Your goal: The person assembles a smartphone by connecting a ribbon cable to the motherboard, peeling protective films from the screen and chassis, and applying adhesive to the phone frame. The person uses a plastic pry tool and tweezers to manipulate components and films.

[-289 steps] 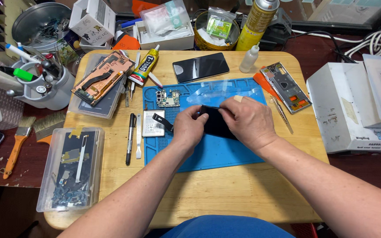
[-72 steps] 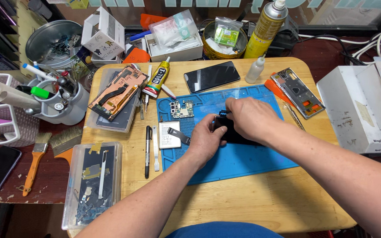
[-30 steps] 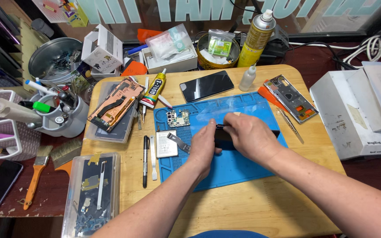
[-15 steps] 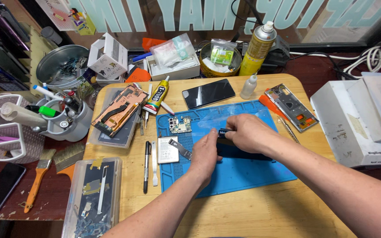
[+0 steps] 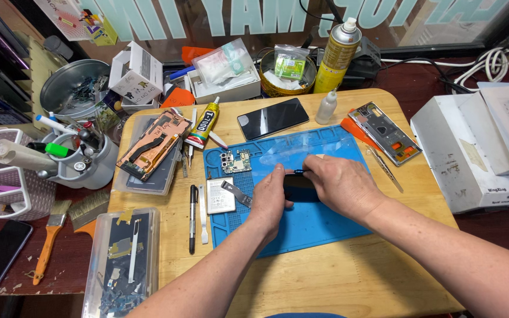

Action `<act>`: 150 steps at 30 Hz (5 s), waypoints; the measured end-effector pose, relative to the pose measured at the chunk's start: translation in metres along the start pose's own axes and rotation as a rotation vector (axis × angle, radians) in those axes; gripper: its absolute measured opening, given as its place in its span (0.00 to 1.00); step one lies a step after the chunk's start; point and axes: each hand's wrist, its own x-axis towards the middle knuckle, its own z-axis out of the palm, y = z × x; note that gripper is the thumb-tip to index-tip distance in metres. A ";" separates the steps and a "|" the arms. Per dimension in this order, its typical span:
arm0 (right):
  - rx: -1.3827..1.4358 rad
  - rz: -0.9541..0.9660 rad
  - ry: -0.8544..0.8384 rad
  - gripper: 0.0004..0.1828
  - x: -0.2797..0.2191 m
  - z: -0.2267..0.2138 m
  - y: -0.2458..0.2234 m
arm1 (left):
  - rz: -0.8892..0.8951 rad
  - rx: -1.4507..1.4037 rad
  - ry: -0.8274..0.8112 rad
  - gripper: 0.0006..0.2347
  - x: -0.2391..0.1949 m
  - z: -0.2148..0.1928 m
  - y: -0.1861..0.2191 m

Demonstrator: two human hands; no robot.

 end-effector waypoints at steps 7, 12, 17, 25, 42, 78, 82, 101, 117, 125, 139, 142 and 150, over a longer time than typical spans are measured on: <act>0.047 0.085 -0.154 0.09 0.022 -0.006 0.003 | 0.049 0.010 0.039 0.22 0.001 0.000 -0.007; 0.173 0.279 -0.363 0.10 0.040 -0.020 0.005 | 0.075 -0.054 0.041 0.21 0.001 0.006 -0.006; -0.135 0.008 -0.004 0.07 0.002 -0.003 0.005 | 0.026 -0.020 0.078 0.20 0.003 0.006 -0.002; -0.092 0.082 0.020 0.06 -0.005 -0.009 -0.013 | 0.075 -0.056 0.052 0.20 0.003 0.005 -0.009; 0.054 0.245 -0.281 0.10 0.018 -0.032 0.021 | 0.048 -0.028 0.044 0.21 0.003 0.005 -0.004; 0.206 0.340 -0.345 0.12 0.005 -0.041 0.075 | 0.043 -0.034 0.060 0.20 0.004 0.008 -0.003; 0.099 0.116 -0.019 0.11 -0.024 -0.025 0.073 | 0.040 -0.053 0.069 0.19 0.007 0.007 -0.005; -0.049 0.101 -0.048 0.09 -0.029 -0.036 0.064 | 0.046 -0.073 0.078 0.19 0.002 0.009 -0.001; 0.196 0.399 -0.465 0.12 0.000 -0.049 0.092 | 0.084 -0.026 0.110 0.19 -0.003 0.015 -0.006; 0.295 0.111 -0.113 0.25 -0.050 -0.030 0.112 | 0.100 -0.072 0.126 0.19 -0.003 0.018 -0.010; -0.035 -0.074 -0.019 0.08 -0.050 -0.029 0.099 | 0.104 -0.101 0.161 0.18 0.000 0.018 -0.013; 0.039 -0.053 -0.016 0.09 -0.047 -0.031 0.105 | 0.092 -0.090 0.150 0.18 -0.001 0.021 -0.010; 0.321 0.390 -0.480 0.11 -0.010 -0.049 0.107 | 0.099 -0.038 0.152 0.20 -0.007 0.022 -0.008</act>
